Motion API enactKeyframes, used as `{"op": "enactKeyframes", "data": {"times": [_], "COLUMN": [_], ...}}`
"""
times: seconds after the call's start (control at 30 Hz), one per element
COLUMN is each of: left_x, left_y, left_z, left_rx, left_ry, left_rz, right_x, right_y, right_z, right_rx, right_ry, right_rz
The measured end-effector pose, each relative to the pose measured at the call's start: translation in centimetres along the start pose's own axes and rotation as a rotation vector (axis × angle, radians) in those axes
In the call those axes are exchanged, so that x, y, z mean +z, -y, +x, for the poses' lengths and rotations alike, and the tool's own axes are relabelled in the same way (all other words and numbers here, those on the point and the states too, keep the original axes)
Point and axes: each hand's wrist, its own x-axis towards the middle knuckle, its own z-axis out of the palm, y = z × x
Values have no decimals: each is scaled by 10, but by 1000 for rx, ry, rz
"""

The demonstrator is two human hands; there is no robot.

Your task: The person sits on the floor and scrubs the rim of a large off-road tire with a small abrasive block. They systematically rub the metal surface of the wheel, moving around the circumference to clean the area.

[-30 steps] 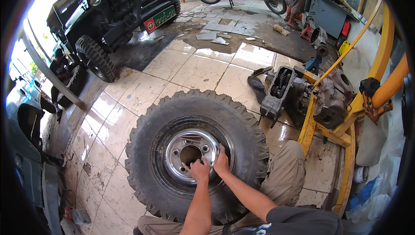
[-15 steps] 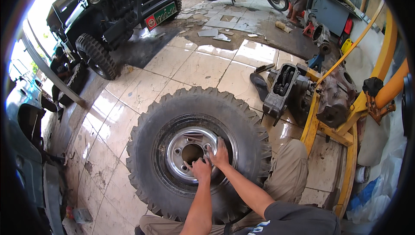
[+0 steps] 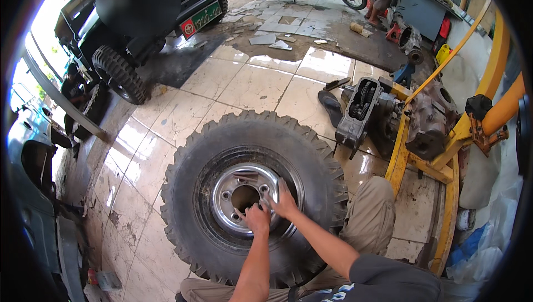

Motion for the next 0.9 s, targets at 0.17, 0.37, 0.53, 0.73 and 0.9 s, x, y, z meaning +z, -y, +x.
{"op": "enactKeyframes", "data": {"times": [0.17, 0.37, 0.53, 0.73, 0.9], "left_x": [0, 3, 13, 0, 8], "left_y": [-5, -7, 7, -15, 12], "left_z": [-1, -1, -4, -4, 2], "left_rx": [23, 65, 81, 55, 32], "left_ry": [-15, 1, -71, 8, 3], "left_rz": [-14, -2, -39, -33, -13], "right_x": [4, 2, 10, -7, 19], "right_y": [-4, -16, -1, 3, 6], "right_z": [-11, -6, -27, 7, -43], "right_rx": [-2, -55, -56, 9, -48], "right_ry": [-46, -85, -100, -104, -150], "right_rz": [28, 35, 67, -34, -38]}}
